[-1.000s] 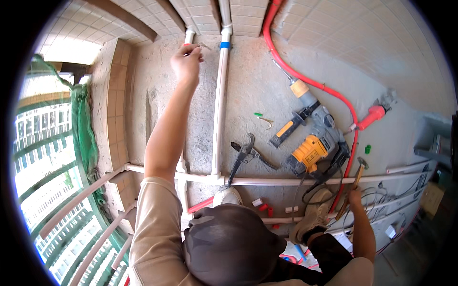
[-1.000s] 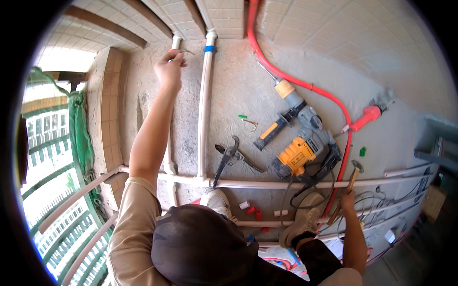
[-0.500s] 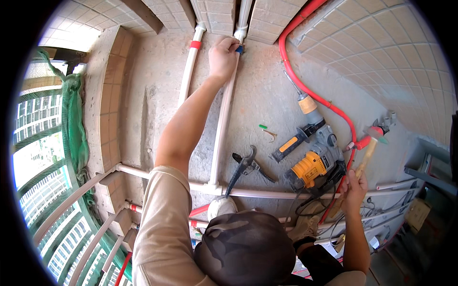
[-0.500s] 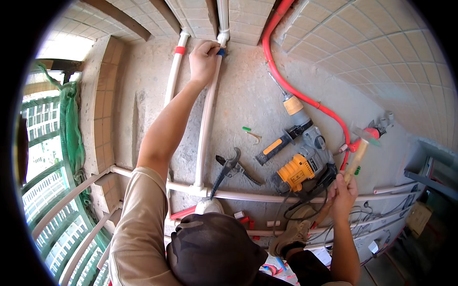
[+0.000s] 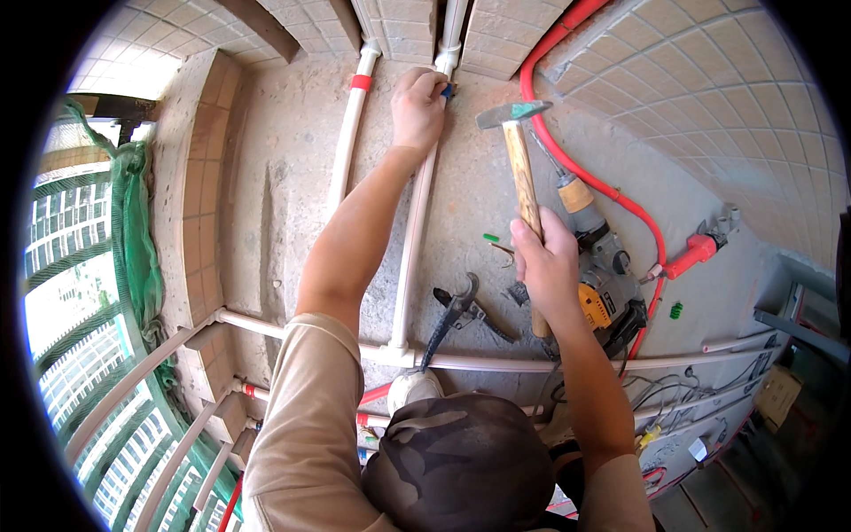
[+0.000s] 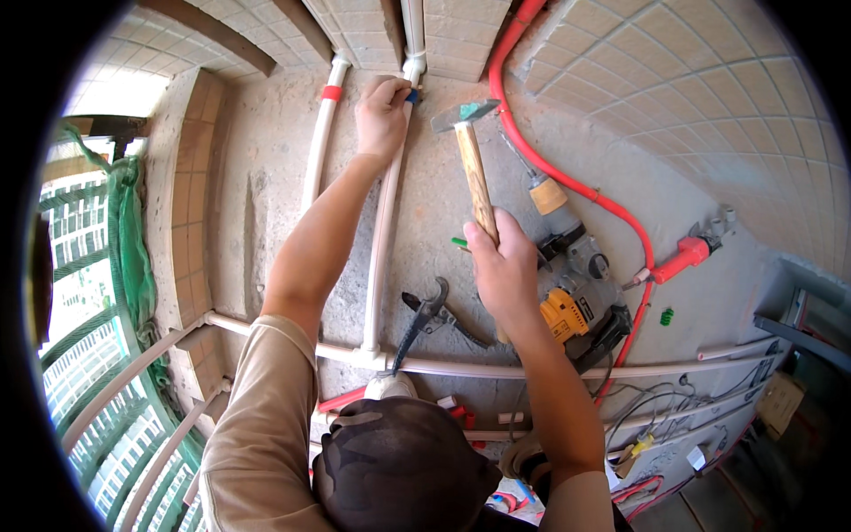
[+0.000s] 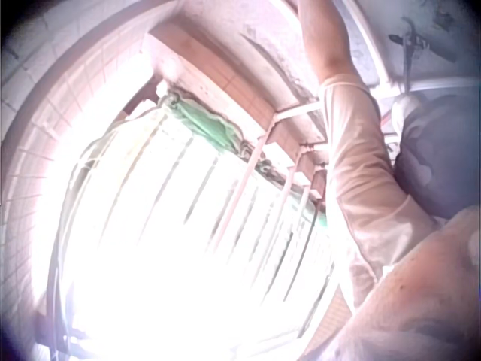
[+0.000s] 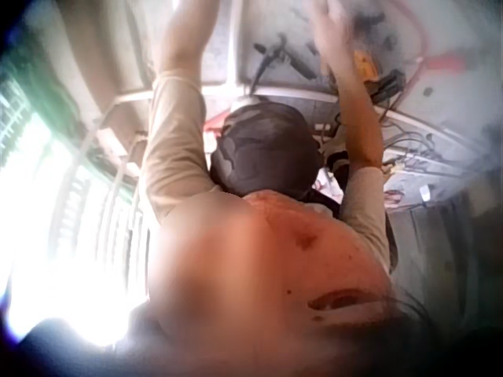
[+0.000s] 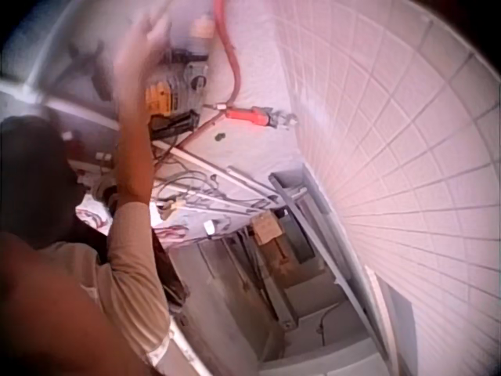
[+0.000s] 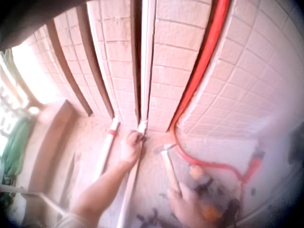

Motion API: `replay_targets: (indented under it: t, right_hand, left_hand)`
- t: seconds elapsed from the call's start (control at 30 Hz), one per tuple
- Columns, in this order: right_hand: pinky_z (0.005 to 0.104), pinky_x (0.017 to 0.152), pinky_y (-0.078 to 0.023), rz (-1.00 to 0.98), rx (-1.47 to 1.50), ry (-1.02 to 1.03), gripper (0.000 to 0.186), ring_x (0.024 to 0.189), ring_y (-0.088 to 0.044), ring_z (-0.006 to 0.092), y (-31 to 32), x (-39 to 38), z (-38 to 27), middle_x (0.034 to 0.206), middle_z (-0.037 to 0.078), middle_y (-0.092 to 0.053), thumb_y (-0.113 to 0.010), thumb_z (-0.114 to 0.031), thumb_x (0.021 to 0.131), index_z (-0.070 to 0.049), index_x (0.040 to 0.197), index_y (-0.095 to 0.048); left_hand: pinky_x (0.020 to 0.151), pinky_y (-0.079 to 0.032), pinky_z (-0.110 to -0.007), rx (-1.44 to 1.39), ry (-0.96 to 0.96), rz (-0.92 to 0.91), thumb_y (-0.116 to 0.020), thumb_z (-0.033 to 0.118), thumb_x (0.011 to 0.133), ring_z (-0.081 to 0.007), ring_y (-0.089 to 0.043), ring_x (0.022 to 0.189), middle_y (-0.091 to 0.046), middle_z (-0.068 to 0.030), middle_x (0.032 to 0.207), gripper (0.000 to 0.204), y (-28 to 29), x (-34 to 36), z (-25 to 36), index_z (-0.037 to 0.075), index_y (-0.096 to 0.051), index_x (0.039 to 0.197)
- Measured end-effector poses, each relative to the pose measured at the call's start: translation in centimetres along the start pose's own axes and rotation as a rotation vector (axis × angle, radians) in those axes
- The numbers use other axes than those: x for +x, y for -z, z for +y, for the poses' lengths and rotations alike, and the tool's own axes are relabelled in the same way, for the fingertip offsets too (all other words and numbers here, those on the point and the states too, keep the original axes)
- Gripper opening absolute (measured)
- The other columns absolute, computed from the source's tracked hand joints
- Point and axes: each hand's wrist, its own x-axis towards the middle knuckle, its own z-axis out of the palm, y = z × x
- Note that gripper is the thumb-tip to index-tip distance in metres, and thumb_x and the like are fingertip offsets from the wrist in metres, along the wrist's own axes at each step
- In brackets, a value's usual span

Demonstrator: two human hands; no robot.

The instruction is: The person drills holes into a concrete wall to secure white PVC pipes. They use a hammer to tap pipe fittings into place and a pipe cutter to trim red pipes. The person also uses a wrench to tighten connections and attaches blue and red caps to the pipe ends.

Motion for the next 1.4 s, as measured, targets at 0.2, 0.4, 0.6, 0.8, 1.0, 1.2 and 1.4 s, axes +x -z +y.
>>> replay_targets:
  t: [0.2,0.4,0.6,0.8,1.0,1.2,1.4]
  right_hand:
    - [0.0403,0.070,-0.051,0.084,-0.172,0.075,0.025,0.069,-0.060,0.0260,-2.3,4.1,-1.0,0.079,0.017,-0.064,-0.062,-0.016,0.101,0.005,0.115,-0.061]
    - [0.0510,0.081,-0.051,0.106,-0.430,0.241,0.026,0.095,-0.067,0.0494,-5.0,7.8,-0.1,0.101,0.032,-0.070,-0.059,-0.011,0.102,0.007,0.120,-0.057]
    - [0.0539,0.086,-0.051,0.122,-0.411,0.350,0.028,0.103,-0.064,0.0524,-4.9,7.6,-1.6,0.108,0.034,-0.068,-0.057,-0.009,0.102,0.007,0.125,-0.055]
    - [0.0526,0.089,-0.051,0.050,-0.576,0.232,0.036,0.105,-0.064,0.0506,-4.9,9.1,-0.2,0.112,0.034,-0.067,-0.059,-0.012,0.102,0.007,0.132,-0.054]
    - [0.0508,0.092,-0.050,0.132,-0.464,0.394,0.039,0.109,-0.064,0.0489,-4.4,7.2,-1.5,0.117,0.032,-0.066,-0.059,-0.012,0.102,0.006,0.136,-0.053]
    - [0.0501,0.091,-0.051,0.144,-0.416,0.449,0.039,0.108,-0.064,0.0490,-4.0,6.7,-1.2,0.118,0.032,-0.066,-0.059,-0.012,0.102,0.005,0.136,-0.053]
    - [0.0518,0.087,-0.051,0.062,-0.481,0.268,0.037,0.106,-0.064,0.0522,-4.9,8.7,-0.4,0.112,0.036,-0.066,-0.060,-0.011,0.101,0.007,0.132,-0.053]
  left_hand:
    - [0.082,-0.054,-0.042,0.032,-0.032,0.007,-0.070,0.000,0.087,-0.0345,-0.069,0.093,-0.072,-0.0136,0.098,0.010,0.0,-0.2,-0.5,0.003,-0.074,0.095]
    - [0.082,-0.054,-0.043,0.051,-0.035,-0.011,-0.070,0.000,0.086,-0.0356,-0.068,0.092,-0.072,-0.0133,0.097,0.009,-0.2,-0.1,-0.3,0.003,-0.073,0.094]
    - [0.082,-0.055,-0.043,0.044,0.006,0.039,-0.071,0.000,0.084,-0.0359,-0.068,0.093,-0.071,-0.0135,0.097,0.010,0.0,-0.6,-0.8,0.003,-0.074,0.093]
    - [0.085,-0.053,-0.046,0.016,0.062,0.030,-0.070,0.001,0.083,-0.0374,-0.065,0.096,-0.069,-0.0139,0.093,0.005,-0.3,-0.5,-0.8,0.002,-0.071,0.087]
    - [0.086,-0.054,-0.045,0.068,0.180,0.009,-0.076,0.008,0.082,-0.0380,-0.067,0.096,-0.070,-0.0180,0.102,0.020,0.5,-1.0,0.2,0.000,-0.072,0.100]
    - [0.095,-0.050,-0.050,0.375,0.431,-0.200,-0.078,0.015,0.078,-0.0434,-0.063,0.104,-0.066,-0.0260,0.106,0.030,1.0,-3.0,3.1,-0.003,-0.072,0.102]
    - [0.096,-0.049,-0.051,0.325,0.503,-0.207,-0.077,0.013,0.075,-0.0441,-0.062,0.106,-0.066,-0.0251,0.105,0.027,0.4,-2.3,2.9,-0.003,-0.072,0.097]
